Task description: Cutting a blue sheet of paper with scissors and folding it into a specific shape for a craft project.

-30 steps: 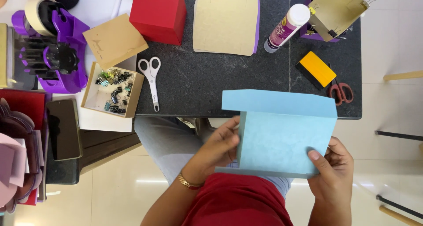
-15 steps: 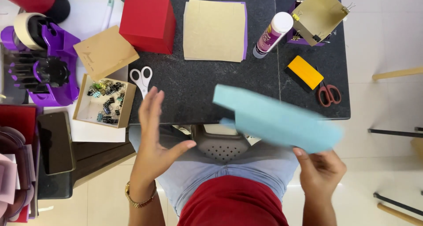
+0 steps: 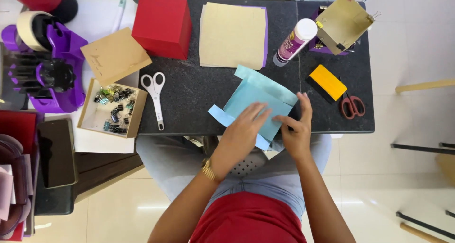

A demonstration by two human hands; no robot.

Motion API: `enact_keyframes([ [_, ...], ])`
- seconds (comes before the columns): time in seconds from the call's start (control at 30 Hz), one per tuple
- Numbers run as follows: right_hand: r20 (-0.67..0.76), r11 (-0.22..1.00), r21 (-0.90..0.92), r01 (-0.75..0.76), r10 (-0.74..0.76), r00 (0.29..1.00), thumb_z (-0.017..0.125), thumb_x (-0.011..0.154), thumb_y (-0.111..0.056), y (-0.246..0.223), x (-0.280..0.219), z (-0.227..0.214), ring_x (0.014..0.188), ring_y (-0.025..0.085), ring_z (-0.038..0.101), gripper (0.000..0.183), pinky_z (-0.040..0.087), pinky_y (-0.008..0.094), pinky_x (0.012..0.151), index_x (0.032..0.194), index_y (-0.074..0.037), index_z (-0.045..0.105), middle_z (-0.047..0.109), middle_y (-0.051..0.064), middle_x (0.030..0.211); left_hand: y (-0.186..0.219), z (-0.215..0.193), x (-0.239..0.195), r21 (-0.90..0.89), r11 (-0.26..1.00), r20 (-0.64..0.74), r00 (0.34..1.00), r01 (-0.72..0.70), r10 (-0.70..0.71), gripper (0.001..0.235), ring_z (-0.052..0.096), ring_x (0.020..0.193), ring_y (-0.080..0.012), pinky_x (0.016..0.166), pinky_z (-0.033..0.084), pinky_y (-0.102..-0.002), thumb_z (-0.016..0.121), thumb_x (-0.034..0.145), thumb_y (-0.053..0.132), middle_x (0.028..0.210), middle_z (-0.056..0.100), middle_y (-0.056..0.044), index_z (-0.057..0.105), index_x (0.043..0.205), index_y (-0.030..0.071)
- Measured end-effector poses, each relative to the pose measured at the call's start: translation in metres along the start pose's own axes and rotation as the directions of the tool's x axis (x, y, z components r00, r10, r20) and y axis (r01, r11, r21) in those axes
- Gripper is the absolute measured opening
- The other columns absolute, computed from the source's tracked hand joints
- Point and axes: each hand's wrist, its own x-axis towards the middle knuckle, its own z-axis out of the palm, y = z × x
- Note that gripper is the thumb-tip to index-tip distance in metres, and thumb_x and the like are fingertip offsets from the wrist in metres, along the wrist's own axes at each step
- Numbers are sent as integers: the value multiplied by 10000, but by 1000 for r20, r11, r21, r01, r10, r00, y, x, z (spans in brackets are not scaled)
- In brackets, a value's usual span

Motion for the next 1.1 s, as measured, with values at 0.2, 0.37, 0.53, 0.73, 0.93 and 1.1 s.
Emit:
enact_keyframes([
  [0.2,32,978,-52,-201,203,979,767,804,101,18,-12,-2,1414,390,455,529,406,493,1185,1276,-129,710,490,161,1445,-27,28,11,258,966,199,976,33,-87,542,453,1403,-383,1106,397,-599,699,897,217,1516,491,-128,569,1420,171],
  [0.37,23,956,-91,-280,283,959,827,820,27,1,-17,-13,1435,384,433,622,466,491,1129,1398,-62,613,638,118,1332,-35,42,10,380,924,168,980,37,-108,599,487,1355,-333,1088,412,-535,688,897,351,1458,535,-90,528,1464,246],
  [0.53,102,954,-108,-281,292,951,820,848,-33,8,-29,-14,1529,357,312,566,402,471,1207,1384,-113,657,661,53,1390,-38,51,15,409,912,187,978,9,-93,626,446,1370,-332,1152,323,-561,582,950,462,1465,519,-98,456,1524,245],
  [0.73,235,961,-122,-246,269,934,743,891,-3,15,-29,-18,1566,325,226,663,115,568,1246,1503,-183,559,551,0,1542,-37,60,15,300,954,270,959,4,-89,589,247,1528,-281,1234,112,-530,439,1036,376,1652,315,-84,387,1548,90],
  [0.93,358,986,-93,-136,160,920,688,954,-110,15,-19,-23,1582,329,182,609,54,571,1237,1533,-185,515,474,6,1611,-36,56,17,238,970,293,950,41,-112,598,213,1539,-270,1241,60,-514,387,1042,381,1660,285,-90,346,1561,89],
  [1.1,456,984,-169,-59,131,881,598,1025,-308,16,-12,-21,1585,299,172,516,49,573,1237,1529,-235,515,414,-27,1649,-33,46,22,170,983,336,933,74,-128,615,211,1536,-298,1234,84,-535,480,1006,335,1661,259,-136,362,1548,71],
])
